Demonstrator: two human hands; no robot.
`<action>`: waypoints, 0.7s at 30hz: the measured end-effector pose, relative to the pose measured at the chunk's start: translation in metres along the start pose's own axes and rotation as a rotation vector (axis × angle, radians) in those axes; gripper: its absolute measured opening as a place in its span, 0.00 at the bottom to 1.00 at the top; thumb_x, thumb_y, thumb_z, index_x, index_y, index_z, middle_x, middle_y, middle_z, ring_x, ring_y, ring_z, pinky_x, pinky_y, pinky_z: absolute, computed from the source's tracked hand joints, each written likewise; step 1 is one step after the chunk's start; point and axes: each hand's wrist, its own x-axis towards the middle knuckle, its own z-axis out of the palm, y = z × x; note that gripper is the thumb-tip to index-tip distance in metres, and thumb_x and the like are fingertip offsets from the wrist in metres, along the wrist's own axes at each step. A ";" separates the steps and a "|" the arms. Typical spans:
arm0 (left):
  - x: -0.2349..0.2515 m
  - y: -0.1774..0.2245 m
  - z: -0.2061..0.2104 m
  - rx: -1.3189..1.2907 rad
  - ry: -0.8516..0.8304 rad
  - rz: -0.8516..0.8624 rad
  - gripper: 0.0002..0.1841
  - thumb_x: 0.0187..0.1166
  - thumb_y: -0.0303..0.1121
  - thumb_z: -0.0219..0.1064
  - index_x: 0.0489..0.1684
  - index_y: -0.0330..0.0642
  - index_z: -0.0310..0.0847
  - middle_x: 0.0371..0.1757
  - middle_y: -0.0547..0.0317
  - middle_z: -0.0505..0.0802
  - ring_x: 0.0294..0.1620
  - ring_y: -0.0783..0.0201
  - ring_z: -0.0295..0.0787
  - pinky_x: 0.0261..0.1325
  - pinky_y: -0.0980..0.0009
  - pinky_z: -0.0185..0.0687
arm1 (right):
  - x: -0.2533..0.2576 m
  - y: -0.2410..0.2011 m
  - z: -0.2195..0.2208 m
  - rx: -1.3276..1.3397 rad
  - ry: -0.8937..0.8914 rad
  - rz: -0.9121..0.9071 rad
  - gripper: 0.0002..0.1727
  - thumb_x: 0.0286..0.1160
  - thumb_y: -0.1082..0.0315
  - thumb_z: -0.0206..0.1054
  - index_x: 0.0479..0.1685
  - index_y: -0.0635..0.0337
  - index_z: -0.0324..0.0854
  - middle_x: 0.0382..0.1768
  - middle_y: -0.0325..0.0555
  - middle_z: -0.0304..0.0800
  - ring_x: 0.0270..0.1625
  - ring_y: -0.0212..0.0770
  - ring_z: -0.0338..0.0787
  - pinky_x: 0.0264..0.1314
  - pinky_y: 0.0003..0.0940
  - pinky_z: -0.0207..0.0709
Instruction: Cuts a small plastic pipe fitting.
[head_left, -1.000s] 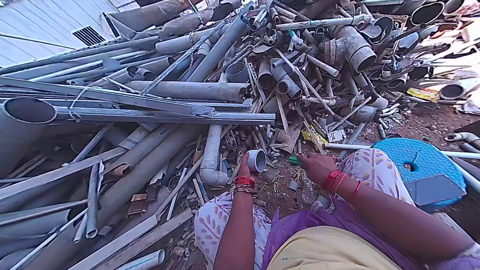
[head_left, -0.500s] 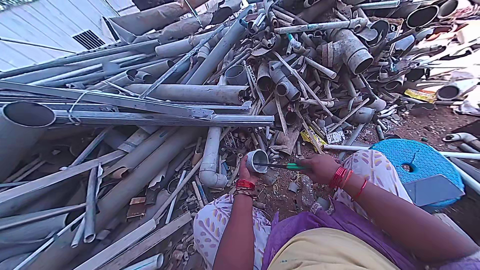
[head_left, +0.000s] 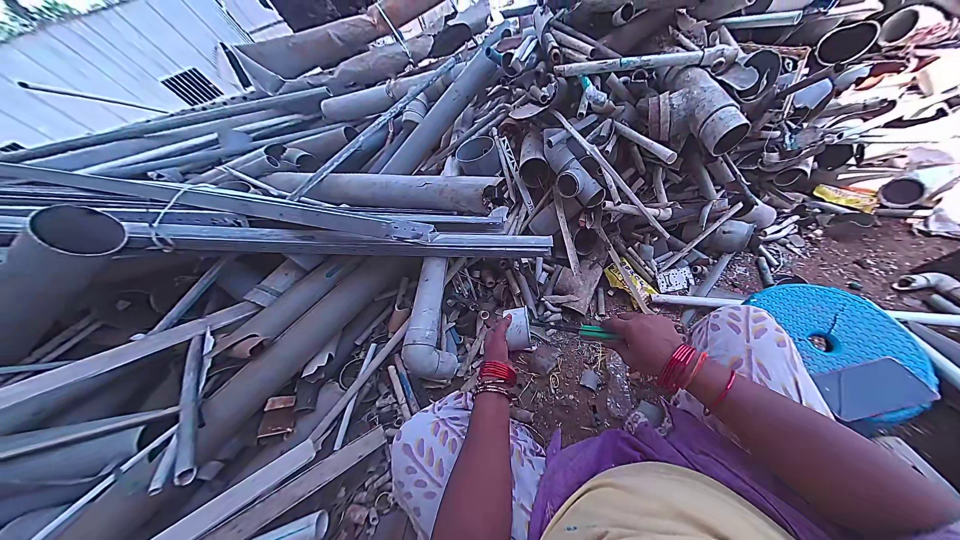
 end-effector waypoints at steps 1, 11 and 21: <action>-0.002 0.004 0.000 -0.005 -0.001 -0.029 0.27 0.90 0.44 0.56 0.83 0.39 0.64 0.73 0.36 0.79 0.65 0.46 0.82 0.62 0.51 0.80 | 0.003 0.006 0.001 0.046 0.032 0.031 0.23 0.88 0.57 0.60 0.75 0.57 0.81 0.63 0.65 0.88 0.65 0.68 0.88 0.62 0.69 0.75; -0.013 -0.007 0.017 0.034 0.032 -0.003 0.41 0.76 0.30 0.73 0.88 0.37 0.51 0.76 0.28 0.74 0.70 0.37 0.77 0.63 0.43 0.80 | 0.003 0.011 0.019 0.230 0.612 -0.007 0.25 0.89 0.61 0.56 0.74 0.71 0.77 0.59 0.67 0.90 0.55 0.65 0.93 0.56 0.61 0.82; -0.014 -0.011 0.024 0.171 0.153 -0.055 0.23 0.77 0.20 0.64 0.72 0.27 0.67 0.47 0.38 0.83 0.32 0.57 0.82 0.37 0.65 0.83 | 0.027 -0.023 0.026 -0.050 -0.172 0.311 0.32 0.93 0.65 0.48 0.95 0.55 0.49 0.71 0.68 0.81 0.69 0.68 0.86 0.65 0.64 0.78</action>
